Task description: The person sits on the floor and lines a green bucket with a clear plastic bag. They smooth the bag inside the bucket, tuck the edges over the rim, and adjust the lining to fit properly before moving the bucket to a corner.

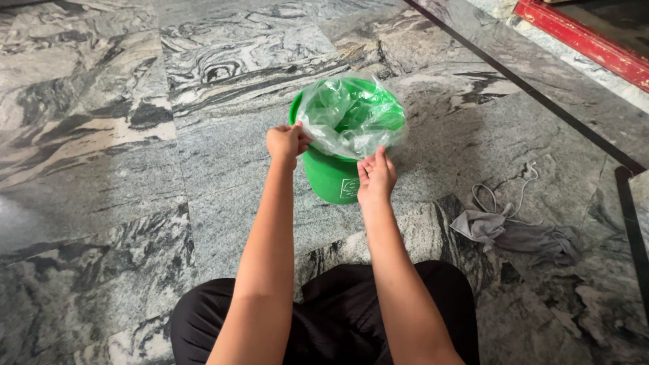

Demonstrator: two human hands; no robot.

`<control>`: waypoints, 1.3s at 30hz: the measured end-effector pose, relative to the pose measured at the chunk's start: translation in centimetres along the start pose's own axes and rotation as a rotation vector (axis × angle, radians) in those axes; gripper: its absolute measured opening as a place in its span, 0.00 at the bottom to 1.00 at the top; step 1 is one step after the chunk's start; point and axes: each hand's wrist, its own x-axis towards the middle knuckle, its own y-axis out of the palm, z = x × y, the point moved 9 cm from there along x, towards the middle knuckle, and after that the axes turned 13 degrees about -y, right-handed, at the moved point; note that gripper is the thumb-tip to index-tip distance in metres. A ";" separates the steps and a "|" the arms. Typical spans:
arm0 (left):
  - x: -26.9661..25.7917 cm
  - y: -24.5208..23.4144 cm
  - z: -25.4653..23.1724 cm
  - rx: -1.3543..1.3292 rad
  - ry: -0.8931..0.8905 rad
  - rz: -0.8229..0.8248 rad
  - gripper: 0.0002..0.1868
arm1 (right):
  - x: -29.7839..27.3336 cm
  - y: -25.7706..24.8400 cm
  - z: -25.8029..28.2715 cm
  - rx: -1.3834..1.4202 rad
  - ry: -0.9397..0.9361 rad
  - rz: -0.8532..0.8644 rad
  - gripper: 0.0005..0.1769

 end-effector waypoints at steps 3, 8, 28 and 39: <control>0.9 0.4 1.1 -0.162 -0.115 0.177 0.20 | 1.2 -2.8 -1.5 -0.111 0.084 -0.140 0.20; 1.7 -0.6 2.5 -0.131 -0.094 0.036 0.18 | 2.4 -4.4 -2.4 -0.116 0.036 -0.153 0.17; 0.0 -0.4 4.5 -0.479 -0.203 0.405 0.23 | 5.1 -6.7 -3.2 -0.500 -0.061 -0.118 0.25; -3.4 -0.7 5.4 -0.493 -0.235 0.461 0.16 | 1.1 5.0 5.9 -0.923 -0.265 0.111 0.40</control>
